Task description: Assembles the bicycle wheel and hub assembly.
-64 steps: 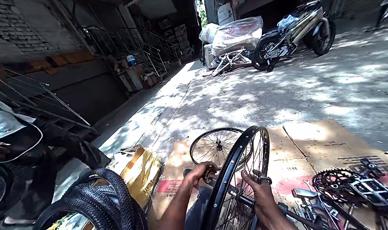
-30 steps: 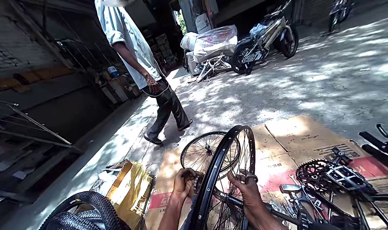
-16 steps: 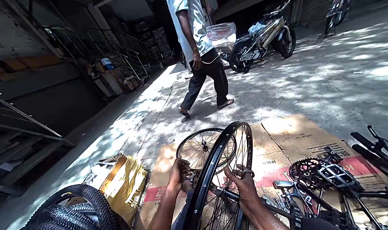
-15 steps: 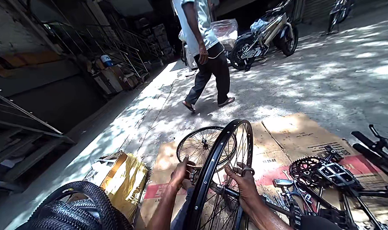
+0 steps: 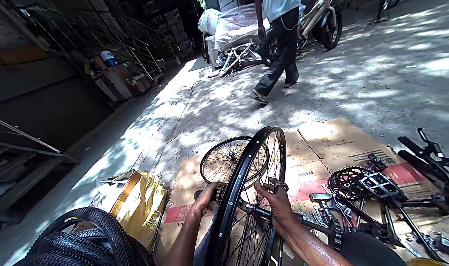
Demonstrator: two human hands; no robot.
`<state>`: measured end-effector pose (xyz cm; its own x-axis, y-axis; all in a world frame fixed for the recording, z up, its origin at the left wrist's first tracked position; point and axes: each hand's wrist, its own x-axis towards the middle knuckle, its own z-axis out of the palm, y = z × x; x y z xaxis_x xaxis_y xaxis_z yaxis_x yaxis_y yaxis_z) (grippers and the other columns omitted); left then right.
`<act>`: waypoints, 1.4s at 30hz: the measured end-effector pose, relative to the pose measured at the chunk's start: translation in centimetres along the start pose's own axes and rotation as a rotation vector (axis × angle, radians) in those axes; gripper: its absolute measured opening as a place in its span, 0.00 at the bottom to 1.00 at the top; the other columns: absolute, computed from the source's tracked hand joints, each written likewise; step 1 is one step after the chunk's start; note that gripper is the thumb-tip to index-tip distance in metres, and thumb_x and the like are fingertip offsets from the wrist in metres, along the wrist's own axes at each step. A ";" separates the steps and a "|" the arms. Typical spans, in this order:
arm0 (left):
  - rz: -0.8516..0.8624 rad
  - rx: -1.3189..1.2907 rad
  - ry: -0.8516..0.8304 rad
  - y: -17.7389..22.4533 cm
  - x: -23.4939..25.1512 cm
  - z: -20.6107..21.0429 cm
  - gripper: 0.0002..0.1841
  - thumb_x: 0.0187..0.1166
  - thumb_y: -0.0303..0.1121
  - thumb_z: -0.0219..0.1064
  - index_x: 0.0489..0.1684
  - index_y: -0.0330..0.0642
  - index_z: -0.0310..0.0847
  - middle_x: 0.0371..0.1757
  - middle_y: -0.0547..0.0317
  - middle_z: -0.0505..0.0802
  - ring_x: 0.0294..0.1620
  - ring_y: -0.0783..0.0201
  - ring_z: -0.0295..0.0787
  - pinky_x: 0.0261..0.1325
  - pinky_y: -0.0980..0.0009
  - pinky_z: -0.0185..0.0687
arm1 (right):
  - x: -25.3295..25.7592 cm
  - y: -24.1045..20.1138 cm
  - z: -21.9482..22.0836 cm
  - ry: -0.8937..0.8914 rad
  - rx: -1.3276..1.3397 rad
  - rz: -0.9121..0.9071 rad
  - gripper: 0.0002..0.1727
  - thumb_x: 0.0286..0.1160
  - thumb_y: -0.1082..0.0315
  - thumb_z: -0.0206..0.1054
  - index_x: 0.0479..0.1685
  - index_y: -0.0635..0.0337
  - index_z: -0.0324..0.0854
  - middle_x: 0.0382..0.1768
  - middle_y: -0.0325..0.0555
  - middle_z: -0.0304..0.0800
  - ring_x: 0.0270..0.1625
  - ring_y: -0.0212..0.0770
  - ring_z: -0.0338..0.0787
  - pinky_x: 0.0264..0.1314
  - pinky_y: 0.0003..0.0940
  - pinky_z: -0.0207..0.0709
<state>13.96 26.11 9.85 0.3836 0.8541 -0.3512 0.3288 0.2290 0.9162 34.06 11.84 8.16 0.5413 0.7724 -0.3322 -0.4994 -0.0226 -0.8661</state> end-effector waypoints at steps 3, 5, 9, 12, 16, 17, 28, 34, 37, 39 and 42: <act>0.231 -0.869 0.072 -1.3 1.6 -0.7 0.34 0.89 0.51 0.30 0.22 0.44 0.80 0.23 0.53 0.90 0.29 0.56 0.92 0.47 0.55 0.90 | 0.0 -0.2 0.0 0.011 -0.005 -0.003 0.52 0.49 0.55 0.91 0.80 0.53 0.65 0.61 0.49 0.82 0.61 0.45 0.82 0.59 0.48 0.77; 0.199 -0.750 0.187 -0.6 1.4 -0.5 0.36 0.89 0.60 0.29 0.28 0.48 0.80 0.21 0.60 0.86 0.23 0.63 0.85 0.37 0.63 0.87 | -0.1 -0.4 0.1 0.017 -0.001 -0.004 0.52 0.49 0.56 0.91 0.80 0.53 0.65 0.61 0.49 0.83 0.62 0.46 0.82 0.60 0.49 0.78; -0.114 0.300 -0.051 1.4 -0.7 0.4 0.34 0.92 0.61 0.38 0.63 0.43 0.84 0.39 0.55 0.88 0.34 0.62 0.82 0.40 0.62 0.81 | -0.1 -0.4 0.1 -0.007 -0.009 -0.014 0.52 0.51 0.55 0.90 0.82 0.52 0.64 0.63 0.49 0.82 0.62 0.46 0.82 0.59 0.48 0.78; 0.141 -0.229 -0.093 -0.4 -0.6 -0.7 0.24 0.91 0.41 0.42 0.40 0.40 0.86 0.30 0.61 0.90 0.31 0.72 0.85 0.39 0.74 0.83 | -0.2 -0.1 0.1 -0.015 0.004 -0.018 0.53 0.50 0.56 0.90 0.82 0.51 0.64 0.62 0.49 0.82 0.60 0.46 0.82 0.58 0.48 0.78; 0.328 -0.739 0.006 -1.4 1.3 -0.9 0.33 0.87 0.59 0.36 0.25 0.49 0.83 0.22 0.62 0.87 0.28 0.64 0.87 0.43 0.63 0.88 | -0.2 -0.2 0.2 -0.013 0.023 -0.016 0.52 0.49 0.55 0.90 0.81 0.50 0.65 0.61 0.47 0.83 0.61 0.45 0.82 0.59 0.47 0.78; 0.256 -0.424 0.068 -1.5 1.2 -1.1 0.36 0.90 0.61 0.34 0.34 0.45 0.84 0.24 0.62 0.87 0.26 0.69 0.84 0.37 0.70 0.84 | -0.2 -0.1 0.2 -0.011 0.031 -0.011 0.53 0.48 0.55 0.91 0.81 0.50 0.64 0.61 0.47 0.82 0.61 0.45 0.82 0.59 0.48 0.78; 0.234 -0.573 0.077 -1.1 0.6 -0.8 0.35 0.89 0.61 0.32 0.37 0.49 0.84 0.26 0.61 0.89 0.28 0.67 0.87 0.39 0.67 0.87 | 0.1 0.0 0.0 -0.056 0.047 -0.028 0.53 0.48 0.52 0.90 0.81 0.50 0.65 0.63 0.47 0.82 0.62 0.45 0.82 0.60 0.47 0.79; 0.107 -0.161 -0.083 -1.3 0.9 -0.8 0.23 0.91 0.43 0.45 0.47 0.41 0.88 0.37 0.57 0.93 0.37 0.68 0.88 0.43 0.71 0.83 | 0.2 0.2 0.0 -0.071 0.027 -0.047 0.52 0.47 0.52 0.90 0.80 0.49 0.67 0.60 0.46 0.83 0.59 0.44 0.83 0.57 0.46 0.80; 0.301 -0.863 -0.025 0.0 0.1 -0.6 0.29 0.87 0.52 0.36 0.25 0.50 0.81 0.23 0.62 0.87 0.28 0.63 0.88 0.46 0.61 0.88 | 0.2 0.1 0.0 -0.062 0.021 -0.056 0.52 0.47 0.52 0.90 0.80 0.49 0.67 0.61 0.45 0.84 0.60 0.43 0.83 0.57 0.46 0.80; 0.217 -0.498 0.088 0.6 -0.5 -0.2 0.34 0.92 0.58 0.31 0.41 0.48 0.84 0.22 0.62 0.87 0.22 0.70 0.84 0.32 0.73 0.84 | 0.0 0.0 0.0 -0.057 0.024 -0.062 0.52 0.48 0.54 0.90 0.80 0.50 0.66 0.60 0.45 0.84 0.59 0.43 0.83 0.57 0.46 0.79; -0.058 0.262 -0.109 -0.2 0.6 0.1 0.35 0.93 0.61 0.35 0.73 0.47 0.81 0.44 0.51 0.91 0.39 0.60 0.86 0.46 0.59 0.83 | -0.1 -0.1 0.2 -0.059 0.015 -0.051 0.53 0.48 0.54 0.90 0.82 0.48 0.65 0.62 0.45 0.83 0.59 0.43 0.83 0.57 0.46 0.79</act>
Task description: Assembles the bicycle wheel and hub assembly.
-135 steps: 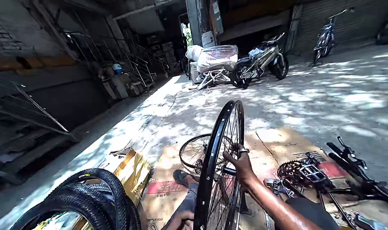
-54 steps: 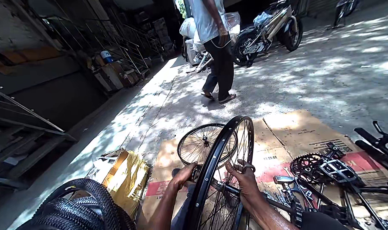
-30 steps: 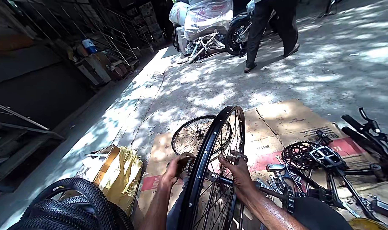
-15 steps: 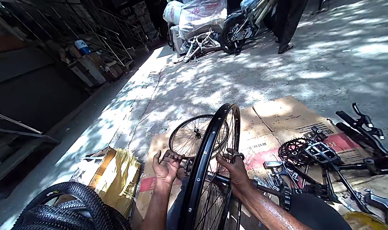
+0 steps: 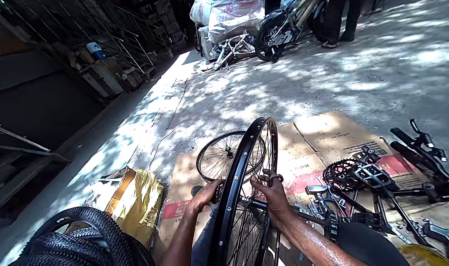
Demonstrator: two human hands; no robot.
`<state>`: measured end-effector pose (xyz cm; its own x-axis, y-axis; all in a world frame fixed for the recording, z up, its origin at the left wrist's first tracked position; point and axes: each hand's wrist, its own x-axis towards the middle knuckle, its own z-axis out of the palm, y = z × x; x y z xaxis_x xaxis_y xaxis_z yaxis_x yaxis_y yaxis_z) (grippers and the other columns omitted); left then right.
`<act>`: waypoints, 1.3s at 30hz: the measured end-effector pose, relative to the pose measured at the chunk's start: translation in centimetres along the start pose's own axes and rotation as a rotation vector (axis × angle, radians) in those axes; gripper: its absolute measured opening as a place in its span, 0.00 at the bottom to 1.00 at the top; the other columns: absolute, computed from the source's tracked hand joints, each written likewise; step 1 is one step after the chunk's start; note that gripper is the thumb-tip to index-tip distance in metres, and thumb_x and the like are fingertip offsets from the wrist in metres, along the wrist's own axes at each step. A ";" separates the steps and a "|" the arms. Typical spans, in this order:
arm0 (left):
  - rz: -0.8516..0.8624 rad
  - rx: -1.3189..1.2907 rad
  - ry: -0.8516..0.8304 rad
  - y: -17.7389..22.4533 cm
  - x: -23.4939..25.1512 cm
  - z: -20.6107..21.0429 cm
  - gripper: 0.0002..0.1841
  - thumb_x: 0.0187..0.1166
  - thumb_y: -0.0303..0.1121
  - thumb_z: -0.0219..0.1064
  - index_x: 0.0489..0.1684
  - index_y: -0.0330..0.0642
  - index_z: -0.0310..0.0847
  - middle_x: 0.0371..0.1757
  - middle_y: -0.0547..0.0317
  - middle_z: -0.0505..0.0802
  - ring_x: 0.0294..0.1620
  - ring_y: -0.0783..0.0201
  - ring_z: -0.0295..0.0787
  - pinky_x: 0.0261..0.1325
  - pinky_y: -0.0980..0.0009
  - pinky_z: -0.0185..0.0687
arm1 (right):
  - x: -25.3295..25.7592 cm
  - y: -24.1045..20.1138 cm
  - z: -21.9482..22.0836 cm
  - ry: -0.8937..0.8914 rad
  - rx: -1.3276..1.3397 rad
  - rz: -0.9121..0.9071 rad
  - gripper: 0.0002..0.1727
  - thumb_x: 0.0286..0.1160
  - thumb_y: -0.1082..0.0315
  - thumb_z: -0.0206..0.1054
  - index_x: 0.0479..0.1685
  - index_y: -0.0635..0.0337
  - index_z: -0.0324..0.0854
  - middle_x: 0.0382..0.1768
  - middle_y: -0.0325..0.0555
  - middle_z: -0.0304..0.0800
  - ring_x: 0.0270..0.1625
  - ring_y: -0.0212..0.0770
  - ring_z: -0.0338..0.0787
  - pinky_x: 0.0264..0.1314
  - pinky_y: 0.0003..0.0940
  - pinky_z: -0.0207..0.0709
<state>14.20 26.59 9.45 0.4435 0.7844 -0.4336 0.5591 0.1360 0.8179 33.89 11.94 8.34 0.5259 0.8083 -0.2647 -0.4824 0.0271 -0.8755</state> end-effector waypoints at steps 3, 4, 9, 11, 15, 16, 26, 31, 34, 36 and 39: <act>0.210 -0.414 0.008 -1.8 0.6 -0.3 0.23 0.91 0.45 0.45 0.45 0.44 0.87 0.34 0.61 0.90 0.37 0.69 0.86 0.45 0.71 0.82 | 0.0 0.2 0.1 0.006 0.004 -0.007 0.54 0.46 0.53 0.91 0.81 0.49 0.66 0.63 0.47 0.82 0.60 0.44 0.83 0.56 0.45 0.80; 0.343 -0.743 0.017 -2.0 0.6 -0.5 0.24 0.86 0.42 0.44 0.32 0.41 0.87 0.32 0.56 0.92 0.39 0.63 0.90 0.51 0.66 0.86 | 0.0 0.2 0.0 0.009 0.002 -0.009 0.54 0.45 0.53 0.91 0.81 0.49 0.66 0.63 0.47 0.82 0.60 0.44 0.83 0.56 0.46 0.80; 0.258 -0.430 0.170 -0.3 -0.1 -0.4 0.39 0.91 0.63 0.30 0.47 0.44 0.86 0.27 0.60 0.89 0.24 0.71 0.82 0.31 0.74 0.80 | -0.1 -0.1 -0.1 0.018 -0.015 0.004 0.55 0.46 0.51 0.91 0.81 0.48 0.65 0.64 0.45 0.81 0.62 0.44 0.82 0.59 0.48 0.79; 0.046 0.073 0.042 0.1 0.3 0.0 0.39 0.91 0.64 0.33 0.60 0.43 0.86 0.38 0.54 0.90 0.36 0.61 0.84 0.43 0.59 0.80 | -0.1 -0.3 -0.1 0.014 -0.020 0.011 0.54 0.47 0.51 0.91 0.81 0.48 0.65 0.66 0.46 0.80 0.63 0.45 0.81 0.59 0.49 0.79; 0.230 -0.539 0.057 -2.0 0.8 -0.3 0.24 0.92 0.40 0.41 0.46 0.40 0.88 0.38 0.55 0.93 0.40 0.65 0.89 0.49 0.68 0.84 | 0.2 0.1 -0.3 0.022 -0.019 0.002 0.55 0.45 0.51 0.92 0.81 0.49 0.66 0.65 0.47 0.80 0.63 0.45 0.81 0.59 0.48 0.79; 0.335 -0.877 0.064 -2.5 1.0 -0.5 0.27 0.88 0.41 0.38 0.35 0.39 0.86 0.35 0.50 0.93 0.42 0.57 0.91 0.55 0.59 0.87 | 0.3 0.0 -0.3 0.031 -0.018 0.000 0.53 0.44 0.52 0.92 0.79 0.49 0.67 0.65 0.46 0.81 0.62 0.45 0.82 0.58 0.48 0.79; 0.221 -0.357 0.078 -2.3 0.2 0.5 0.22 0.91 0.40 0.44 0.56 0.41 0.87 0.39 0.54 0.92 0.40 0.65 0.88 0.45 0.67 0.84 | -0.1 0.2 -0.1 0.023 -0.034 -0.021 0.58 0.41 0.51 0.92 0.82 0.50 0.65 0.64 0.47 0.81 0.62 0.45 0.82 0.57 0.48 0.80; 0.390 -0.869 0.214 -2.4 1.1 -0.3 0.33 0.92 0.57 0.36 0.36 0.45 0.83 0.29 0.55 0.90 0.33 0.59 0.90 0.46 0.59 0.89 | -0.2 -0.3 -0.2 0.053 -0.034 -0.030 0.55 0.42 0.53 0.93 0.80 0.50 0.66 0.63 0.47 0.81 0.60 0.45 0.82 0.55 0.48 0.79; 0.083 -0.120 0.164 -1.5 0.9 0.4 0.38 0.90 0.65 0.35 0.66 0.47 0.86 0.44 0.51 0.94 0.40 0.57 0.91 0.44 0.58 0.86 | -0.5 -0.5 -0.1 0.039 -0.040 -0.038 0.56 0.43 0.52 0.92 0.82 0.51 0.64 0.64 0.47 0.81 0.62 0.46 0.81 0.58 0.49 0.79; 0.012 -0.020 0.082 -1.6 0.9 1.0 0.33 0.92 0.61 0.40 0.66 0.46 0.84 0.47 0.50 0.93 0.46 0.57 0.90 0.50 0.54 0.86 | -0.6 -0.4 0.1 0.038 -0.042 -0.043 0.56 0.42 0.52 0.92 0.80 0.52 0.65 0.63 0.47 0.82 0.62 0.45 0.82 0.58 0.48 0.79; 0.273 -0.602 0.058 -3.6 1.5 0.3 0.21 0.89 0.39 0.47 0.43 0.38 0.87 0.37 0.51 0.93 0.40 0.62 0.90 0.48 0.65 0.86 | -0.5 -0.4 0.0 0.027 -0.044 -0.061 0.57 0.41 0.50 0.93 0.81 0.51 0.66 0.64 0.46 0.82 0.63 0.45 0.82 0.58 0.48 0.80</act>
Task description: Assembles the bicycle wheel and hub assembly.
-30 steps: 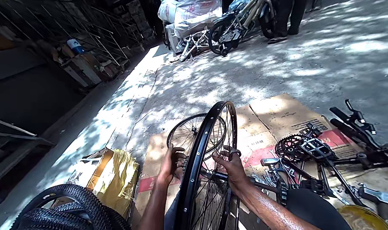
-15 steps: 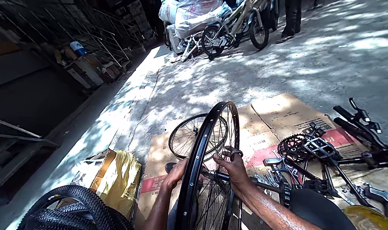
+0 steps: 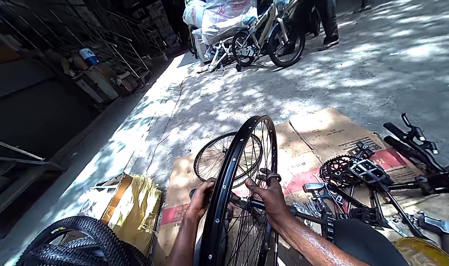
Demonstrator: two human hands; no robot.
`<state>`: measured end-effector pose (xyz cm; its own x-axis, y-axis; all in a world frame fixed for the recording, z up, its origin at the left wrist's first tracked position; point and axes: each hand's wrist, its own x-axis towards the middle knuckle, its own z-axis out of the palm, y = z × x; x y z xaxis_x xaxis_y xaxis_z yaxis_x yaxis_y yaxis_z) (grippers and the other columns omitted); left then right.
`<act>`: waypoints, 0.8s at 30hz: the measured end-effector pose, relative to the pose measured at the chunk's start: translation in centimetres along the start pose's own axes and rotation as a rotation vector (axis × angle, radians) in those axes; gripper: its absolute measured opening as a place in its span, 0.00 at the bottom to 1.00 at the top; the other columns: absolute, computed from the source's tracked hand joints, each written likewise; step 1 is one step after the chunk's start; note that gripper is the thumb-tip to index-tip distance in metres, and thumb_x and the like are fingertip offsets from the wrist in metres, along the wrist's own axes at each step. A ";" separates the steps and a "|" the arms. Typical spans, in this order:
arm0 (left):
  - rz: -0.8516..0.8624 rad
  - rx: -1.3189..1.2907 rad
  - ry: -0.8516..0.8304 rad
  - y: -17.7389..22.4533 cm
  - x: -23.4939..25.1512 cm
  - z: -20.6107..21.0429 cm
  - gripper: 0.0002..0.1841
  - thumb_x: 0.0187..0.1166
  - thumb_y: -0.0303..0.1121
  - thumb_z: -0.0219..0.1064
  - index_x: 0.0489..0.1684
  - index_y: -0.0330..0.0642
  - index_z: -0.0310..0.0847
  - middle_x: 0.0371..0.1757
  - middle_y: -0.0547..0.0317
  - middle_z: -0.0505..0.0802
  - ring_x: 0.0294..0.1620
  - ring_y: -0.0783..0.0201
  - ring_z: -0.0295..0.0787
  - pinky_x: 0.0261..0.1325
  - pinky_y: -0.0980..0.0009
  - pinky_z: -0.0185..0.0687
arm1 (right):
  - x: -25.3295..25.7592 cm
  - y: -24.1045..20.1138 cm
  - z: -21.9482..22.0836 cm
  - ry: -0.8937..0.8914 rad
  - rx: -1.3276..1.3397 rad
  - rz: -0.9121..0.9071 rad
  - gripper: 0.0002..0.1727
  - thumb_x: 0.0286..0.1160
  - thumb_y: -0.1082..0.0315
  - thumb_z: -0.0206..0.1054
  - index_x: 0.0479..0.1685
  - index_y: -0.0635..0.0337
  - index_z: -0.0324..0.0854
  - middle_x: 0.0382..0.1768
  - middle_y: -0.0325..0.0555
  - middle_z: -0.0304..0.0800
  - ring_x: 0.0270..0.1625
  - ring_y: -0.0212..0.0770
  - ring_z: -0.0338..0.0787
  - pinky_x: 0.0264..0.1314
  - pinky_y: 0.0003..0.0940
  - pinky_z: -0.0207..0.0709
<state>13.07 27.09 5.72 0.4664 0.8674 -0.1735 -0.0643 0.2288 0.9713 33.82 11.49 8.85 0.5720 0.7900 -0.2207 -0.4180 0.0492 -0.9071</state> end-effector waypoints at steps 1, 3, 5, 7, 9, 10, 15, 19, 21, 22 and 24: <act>0.122 -0.297 -0.031 -0.5 0.4 -0.9 0.24 0.88 0.39 0.43 0.30 0.39 0.85 0.31 0.52 0.91 0.38 0.59 0.91 0.50 0.61 0.87 | 0.1 0.0 0.0 -0.001 0.004 -0.007 0.57 0.40 0.50 0.93 0.80 0.50 0.66 0.64 0.45 0.82 0.63 0.44 0.82 0.58 0.47 0.80; 0.275 -0.487 -0.048 0.5 0.6 -0.7 0.29 0.87 0.50 0.41 0.20 0.48 0.82 0.21 0.60 0.87 0.29 0.59 0.90 0.46 0.57 0.89 | 0.1 0.0 0.0 -0.005 0.016 -0.015 0.56 0.39 0.51 0.93 0.79 0.49 0.67 0.64 0.44 0.82 0.63 0.43 0.82 0.58 0.47 0.80; 0.304 -0.156 0.039 2.2 -0.3 1.0 0.28 0.92 0.50 0.40 0.29 0.48 0.83 0.24 0.63 0.87 0.25 0.68 0.86 0.36 0.69 0.87 | 0.0 0.0 0.0 -0.015 0.022 -0.020 0.57 0.38 0.51 0.93 0.79 0.49 0.67 0.64 0.44 0.82 0.64 0.43 0.82 0.58 0.48 0.81; 0.287 0.304 0.028 3.5 -1.5 3.1 0.20 0.92 0.49 0.51 0.41 0.49 0.86 0.29 0.63 0.88 0.29 0.70 0.84 0.36 0.73 0.83 | -0.2 -0.1 0.2 -0.026 0.027 -0.013 0.56 0.39 0.53 0.93 0.79 0.49 0.67 0.65 0.44 0.81 0.63 0.44 0.82 0.57 0.47 0.80; 0.247 0.582 -0.111 4.1 -2.2 4.6 0.16 0.89 0.49 0.57 0.54 0.52 0.88 0.39 0.60 0.94 0.35 0.66 0.89 0.41 0.66 0.87 | -0.3 -0.1 0.2 -0.042 0.025 -0.007 0.55 0.41 0.54 0.93 0.79 0.49 0.67 0.65 0.45 0.81 0.62 0.45 0.82 0.56 0.47 0.81; 0.181 0.665 -0.211 4.0 -2.0 5.0 0.17 0.89 0.50 0.58 0.61 0.55 0.87 0.44 0.61 0.95 0.35 0.66 0.89 0.40 0.65 0.87 | -0.4 0.0 0.2 -0.047 0.018 -0.012 0.55 0.41 0.55 0.94 0.79 0.49 0.68 0.65 0.45 0.82 0.62 0.45 0.82 0.56 0.47 0.81; -0.194 0.622 -0.602 2.3 1.5 6.9 0.21 0.80 0.48 0.62 0.63 0.46 0.85 0.41 0.61 0.93 0.35 0.70 0.88 0.40 0.70 0.86 | -0.1 0.7 -0.2 -0.065 -0.054 -0.090 0.56 0.37 0.57 0.92 0.80 0.50 0.68 0.62 0.44 0.83 0.60 0.42 0.85 0.54 0.44 0.85; -0.240 0.678 -0.707 4.6 0.5 8.6 0.22 0.79 0.39 0.66 0.73 0.50 0.78 0.38 0.64 0.93 0.27 0.77 0.83 0.31 0.79 0.80 | -0.3 0.9 -0.7 -0.107 -0.097 -0.139 0.56 0.32 0.59 0.93 0.78 0.48 0.69 0.59 0.44 0.84 0.57 0.43 0.87 0.48 0.45 0.88; -0.161 0.857 -0.717 4.5 0.1 9.2 0.22 0.76 0.36 0.70 0.71 0.50 0.80 0.40 0.60 0.92 0.30 0.73 0.82 0.35 0.73 0.79 | -0.5 0.8 -0.7 -0.131 -0.160 -0.148 0.59 0.31 0.59 0.92 0.81 0.47 0.67 0.63 0.44 0.82 0.59 0.42 0.86 0.50 0.46 0.86; -0.091 0.893 -0.717 4.4 -0.3 9.2 0.23 0.74 0.35 0.73 0.70 0.46 0.83 0.43 0.56 0.94 0.34 0.68 0.86 0.41 0.67 0.82 | -0.6 0.8 -0.7 -0.138 -0.196 -0.154 0.60 0.30 0.58 0.92 0.81 0.46 0.67 0.64 0.43 0.82 0.60 0.42 0.86 0.50 0.46 0.87; 0.010 0.907 -0.633 4.9 -2.2 10.5 0.20 0.71 0.25 0.72 0.63 0.35 0.84 0.37 0.52 0.92 0.32 0.68 0.84 0.42 0.68 0.83 | -0.7 0.9 -0.7 -0.154 -0.262 -0.184 0.61 0.29 0.58 0.92 0.81 0.44 0.66 0.65 0.42 0.81 0.62 0.42 0.84 0.52 0.47 0.86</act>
<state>21.00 21.67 12.60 0.8529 0.4256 -0.3023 0.4796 -0.4099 0.7759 33.57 10.59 7.96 0.4995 0.8663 -0.0062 -0.1106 0.0566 -0.9923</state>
